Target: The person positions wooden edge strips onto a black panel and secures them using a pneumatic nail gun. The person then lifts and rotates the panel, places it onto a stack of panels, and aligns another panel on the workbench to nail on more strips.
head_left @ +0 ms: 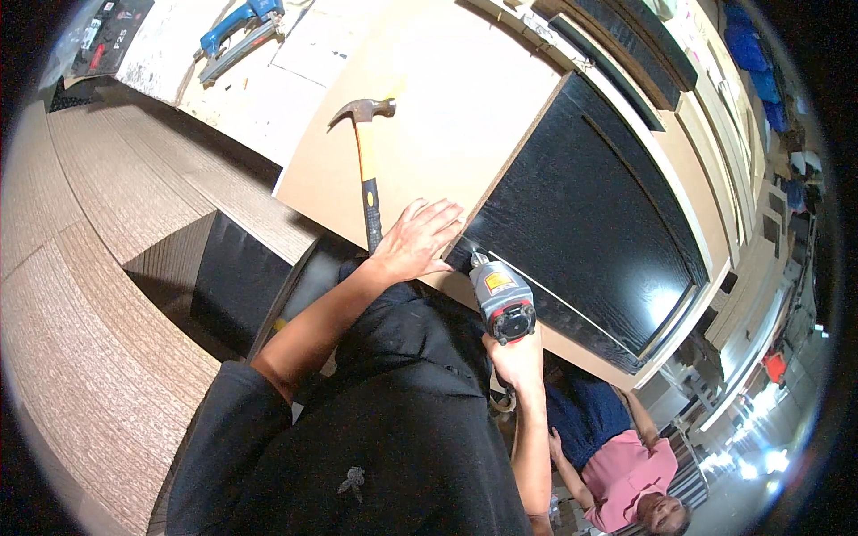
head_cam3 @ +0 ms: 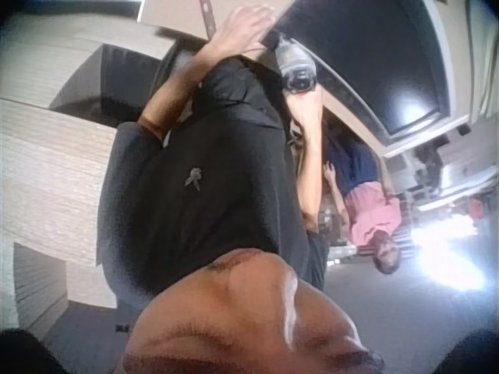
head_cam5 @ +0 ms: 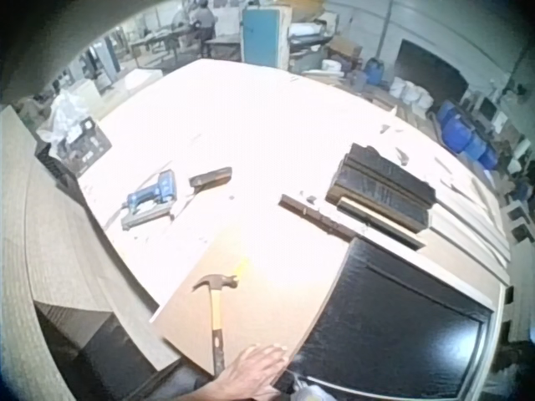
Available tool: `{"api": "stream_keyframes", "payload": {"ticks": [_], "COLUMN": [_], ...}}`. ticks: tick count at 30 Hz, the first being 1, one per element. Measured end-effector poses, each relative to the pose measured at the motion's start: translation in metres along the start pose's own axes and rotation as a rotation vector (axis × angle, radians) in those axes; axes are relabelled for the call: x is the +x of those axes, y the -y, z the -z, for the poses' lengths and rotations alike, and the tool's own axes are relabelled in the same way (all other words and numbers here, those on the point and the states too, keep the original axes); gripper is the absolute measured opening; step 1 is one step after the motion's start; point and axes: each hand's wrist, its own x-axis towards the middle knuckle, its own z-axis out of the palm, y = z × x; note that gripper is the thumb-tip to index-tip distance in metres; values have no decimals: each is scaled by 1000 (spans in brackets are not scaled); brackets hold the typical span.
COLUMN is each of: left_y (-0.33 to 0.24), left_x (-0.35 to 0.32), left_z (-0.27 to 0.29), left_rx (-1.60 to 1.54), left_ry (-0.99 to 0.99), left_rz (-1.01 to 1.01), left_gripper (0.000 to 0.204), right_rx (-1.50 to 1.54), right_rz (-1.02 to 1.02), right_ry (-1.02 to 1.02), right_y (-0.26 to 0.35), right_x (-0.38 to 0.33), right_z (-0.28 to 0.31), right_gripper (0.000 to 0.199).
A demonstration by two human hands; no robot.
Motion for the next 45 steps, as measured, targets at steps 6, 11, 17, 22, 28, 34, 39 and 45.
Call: {"api": "stream_keyframes", "payload": {"ticks": [6, 11, 17, 22, 28, 34, 39, 45], "left_y": [1, 1, -6, -59, -59, -42, -53, -41], "left_x": [1, 0, -2, -4, -16, -22, -13, -8], "left_z": [2, -1, 3, -16, -49, -55, -49, -51], "left_rx": [-1, 18, 27, -116, -181, -107, -165, -323], "left_ry": [18, 22, 46, -146, -441, -449, -370, -328], "left_rz": [5, -9, 78, 357, 652, 704, 762, 705], "left_gripper": [78, 81, 81, 56, 35, 31, 29, 36], "right_rx": [-31, -76, -64, 179, 448, 645, 213, 85], "right_rz": [13, 44, 98, 2, -241, -421, -557, -451], "right_ry": [-32, -80, -28, -294, -784, -1102, -952, -950], "right_y": [-2, 3, -24, -148, -297, -407, -520, -565], "right_x": [5, 4, -6, -53, -52, -49, 10, 81], "right_z": [-7, -11, 0, 22, 41, 160, 262, 296], "right_gripper": [30, 21, 47, 39, 20, 34, 72, 77]}}
